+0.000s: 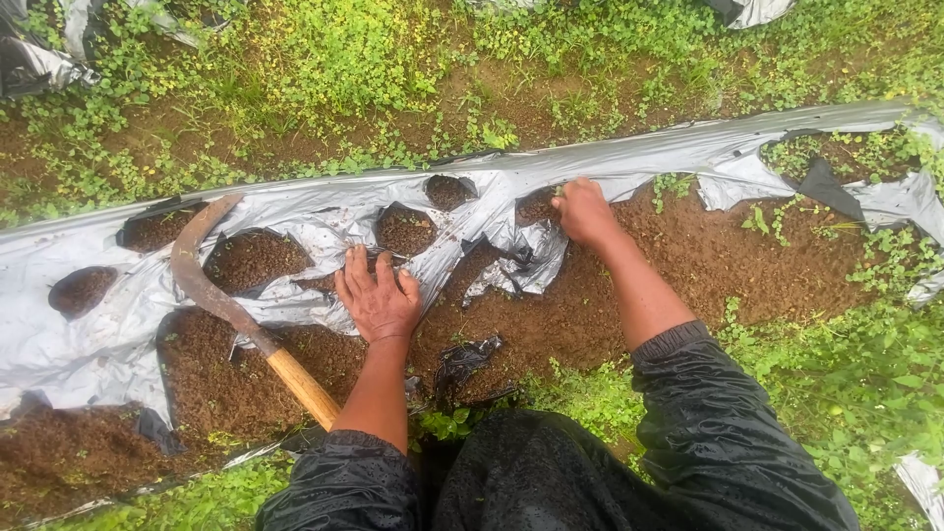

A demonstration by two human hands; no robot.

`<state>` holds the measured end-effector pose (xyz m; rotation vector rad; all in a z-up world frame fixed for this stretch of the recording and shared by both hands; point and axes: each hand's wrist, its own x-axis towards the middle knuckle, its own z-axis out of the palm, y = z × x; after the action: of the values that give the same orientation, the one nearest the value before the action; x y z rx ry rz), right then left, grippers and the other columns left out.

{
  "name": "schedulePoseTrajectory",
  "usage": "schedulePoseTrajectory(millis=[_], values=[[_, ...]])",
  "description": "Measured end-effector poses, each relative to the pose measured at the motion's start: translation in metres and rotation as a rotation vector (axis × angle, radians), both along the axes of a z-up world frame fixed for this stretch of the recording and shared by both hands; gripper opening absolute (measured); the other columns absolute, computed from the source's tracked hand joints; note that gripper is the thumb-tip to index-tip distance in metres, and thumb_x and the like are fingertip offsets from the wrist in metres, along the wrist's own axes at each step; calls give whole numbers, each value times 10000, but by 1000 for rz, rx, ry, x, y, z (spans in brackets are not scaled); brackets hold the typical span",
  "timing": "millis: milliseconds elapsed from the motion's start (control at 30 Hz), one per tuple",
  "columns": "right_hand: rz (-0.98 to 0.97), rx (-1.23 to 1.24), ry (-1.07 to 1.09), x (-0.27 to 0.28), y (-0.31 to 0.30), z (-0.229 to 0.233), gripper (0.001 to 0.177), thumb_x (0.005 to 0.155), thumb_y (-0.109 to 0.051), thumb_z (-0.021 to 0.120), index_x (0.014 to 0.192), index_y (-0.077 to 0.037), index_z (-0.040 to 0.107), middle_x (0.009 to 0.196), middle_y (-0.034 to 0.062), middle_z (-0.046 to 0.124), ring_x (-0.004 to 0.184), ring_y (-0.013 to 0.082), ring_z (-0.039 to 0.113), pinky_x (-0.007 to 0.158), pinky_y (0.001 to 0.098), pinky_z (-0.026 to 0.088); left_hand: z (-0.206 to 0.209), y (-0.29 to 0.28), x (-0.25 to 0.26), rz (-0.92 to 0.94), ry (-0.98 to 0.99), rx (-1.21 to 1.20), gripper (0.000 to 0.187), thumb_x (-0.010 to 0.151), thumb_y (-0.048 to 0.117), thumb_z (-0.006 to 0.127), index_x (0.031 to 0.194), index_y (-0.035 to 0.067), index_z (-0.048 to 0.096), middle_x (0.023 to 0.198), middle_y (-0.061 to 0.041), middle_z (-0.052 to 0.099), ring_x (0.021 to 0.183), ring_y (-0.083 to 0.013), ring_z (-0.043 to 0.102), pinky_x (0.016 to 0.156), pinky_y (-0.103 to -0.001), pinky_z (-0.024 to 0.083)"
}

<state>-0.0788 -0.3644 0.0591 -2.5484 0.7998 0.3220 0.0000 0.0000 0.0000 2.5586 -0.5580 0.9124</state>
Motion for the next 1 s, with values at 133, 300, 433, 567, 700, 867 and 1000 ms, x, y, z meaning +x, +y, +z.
schedulePoseTrajectory(millis=[133, 300, 433, 567, 700, 867, 1000], values=[[-112, 93, -122, -3, -14, -5, 329, 1120, -253, 486, 1237, 4, 655, 1108, 168, 578, 1133, 351, 569, 1004, 517, 503, -1, -1, 1, 1, 4, -3, 363, 851, 358, 593, 1172, 199, 655, 1423, -118, 526, 1384, -310, 527, 1141, -532, 383], [-99, -41, -190, -6, -7, -10, 300, 1004, -272, 710, 1177, -31, 752, 1102, 215, 678, 1126, 445, 655, 979, 545, 537, 3, -1, 0, 5, 1, 2, 367, 851, 360, 601, 1174, 194, 652, 1422, -122, 525, 1381, -307, 530, 1147, -530, 383], [-114, -69, -216, -1, 15, -6, 253, 987, -220, 715, 1151, -40, 782, 1031, 212, 710, 1054, 429, 690, 923, 533, 562, -1, -1, 1, 0, -21, -6, 368, 843, 366, 600, 1167, 202, 656, 1412, -122, 530, 1373, -311, 538, 1143, -526, 388], [-130, -136, -263, 16, 11, -32, 203, 1005, -213, 669, 1071, -47, 764, 964, 199, 678, 994, 391, 662, 895, 513, 558, -3, -1, 1, 5, -13, 1, 368, 848, 362, 595, 1171, 198, 659, 1409, -123, 534, 1375, -314, 537, 1143, -536, 384], [-176, -198, -257, 22, 19, -26, 214, 1053, -211, 644, 1115, -43, 762, 968, 143, 669, 1017, 304, 645, 910, 452, 539, -1, -1, 0, 4, -6, -13, 379, 835, 361, 612, 1170, 194, 663, 1406, -121, 539, 1372, -315, 540, 1137, -543, 392], [-238, -279, -293, 36, 12, -61, 204, 956, -271, 722, 1070, -109, 773, 1004, 107, 698, 1064, 352, 639, 931, 556, 496, -1, -1, 1, 2, -12, -10, 365, 835, 357, 611, 1160, 199, 663, 1403, -119, 539, 1367, -314, 545, 1133, -539, 396], [-369, -261, -307, 42, 9, -71, 175, 911, -309, 730, 1031, -199, 794, 999, 52, 730, 1082, 335, 638, 952, 552, 461, 0, -1, 1, 0, -20, -12, 360, 837, 352, 614, 1156, 195, 668, 1400, -122, 544, 1364, -314, 550, 1131, -541, 397]])
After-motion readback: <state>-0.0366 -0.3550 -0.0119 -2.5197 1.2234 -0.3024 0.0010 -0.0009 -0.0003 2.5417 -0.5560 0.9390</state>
